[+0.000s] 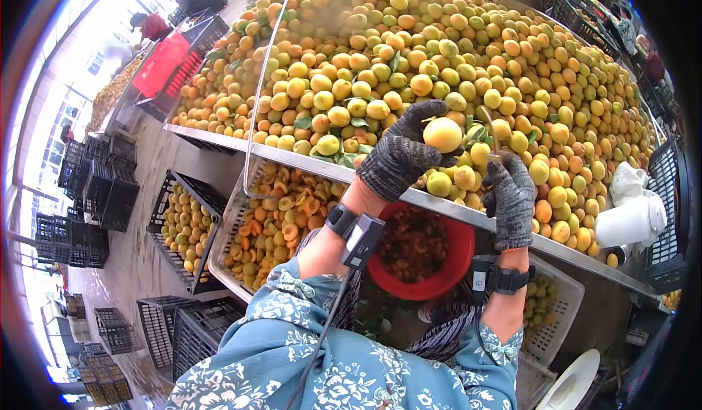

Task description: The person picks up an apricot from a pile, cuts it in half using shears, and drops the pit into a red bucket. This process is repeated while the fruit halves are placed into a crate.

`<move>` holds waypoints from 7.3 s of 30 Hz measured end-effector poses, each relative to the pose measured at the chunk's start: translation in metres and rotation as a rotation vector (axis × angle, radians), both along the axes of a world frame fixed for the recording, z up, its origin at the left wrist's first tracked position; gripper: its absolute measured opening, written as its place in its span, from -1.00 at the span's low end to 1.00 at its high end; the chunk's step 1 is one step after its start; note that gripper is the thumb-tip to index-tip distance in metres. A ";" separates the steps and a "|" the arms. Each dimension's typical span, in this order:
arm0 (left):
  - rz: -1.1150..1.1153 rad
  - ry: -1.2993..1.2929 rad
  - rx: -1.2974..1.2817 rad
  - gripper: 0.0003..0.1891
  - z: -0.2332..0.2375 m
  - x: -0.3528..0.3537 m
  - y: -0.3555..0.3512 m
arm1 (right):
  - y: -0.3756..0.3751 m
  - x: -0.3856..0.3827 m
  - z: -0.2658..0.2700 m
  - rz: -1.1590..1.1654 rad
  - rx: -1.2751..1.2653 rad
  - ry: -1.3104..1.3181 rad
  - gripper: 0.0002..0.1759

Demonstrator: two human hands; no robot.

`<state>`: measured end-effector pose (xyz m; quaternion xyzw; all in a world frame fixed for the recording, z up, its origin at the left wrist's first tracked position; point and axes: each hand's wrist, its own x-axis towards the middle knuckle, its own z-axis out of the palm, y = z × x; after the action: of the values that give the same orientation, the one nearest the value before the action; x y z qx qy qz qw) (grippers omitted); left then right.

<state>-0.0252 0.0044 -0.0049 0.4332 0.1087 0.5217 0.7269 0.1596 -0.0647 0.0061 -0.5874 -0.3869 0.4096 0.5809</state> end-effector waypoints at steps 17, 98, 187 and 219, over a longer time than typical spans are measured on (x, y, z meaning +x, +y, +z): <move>0.126 0.285 -0.058 -0.54 -0.007 -0.013 0.007 | -0.015 -0.061 -0.007 0.133 0.133 0.025 -0.79; 0.060 0.357 -0.007 -0.64 -0.012 0.017 0.001 | -0.003 -0.058 -0.026 0.010 0.058 0.240 -0.88; 0.737 0.864 0.853 -0.78 -0.027 0.019 -0.010 | -0.016 -0.060 -0.047 0.064 0.135 -0.101 -0.70; 0.795 0.883 0.907 -0.72 -0.044 0.010 0.005 | -0.022 -0.056 -0.041 0.122 0.097 -0.346 -0.62</move>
<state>-0.0151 0.0099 -0.0492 0.7877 0.3129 0.5165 0.1220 0.1040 -0.0864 -0.0353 -0.5956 -0.5352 0.3180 0.5076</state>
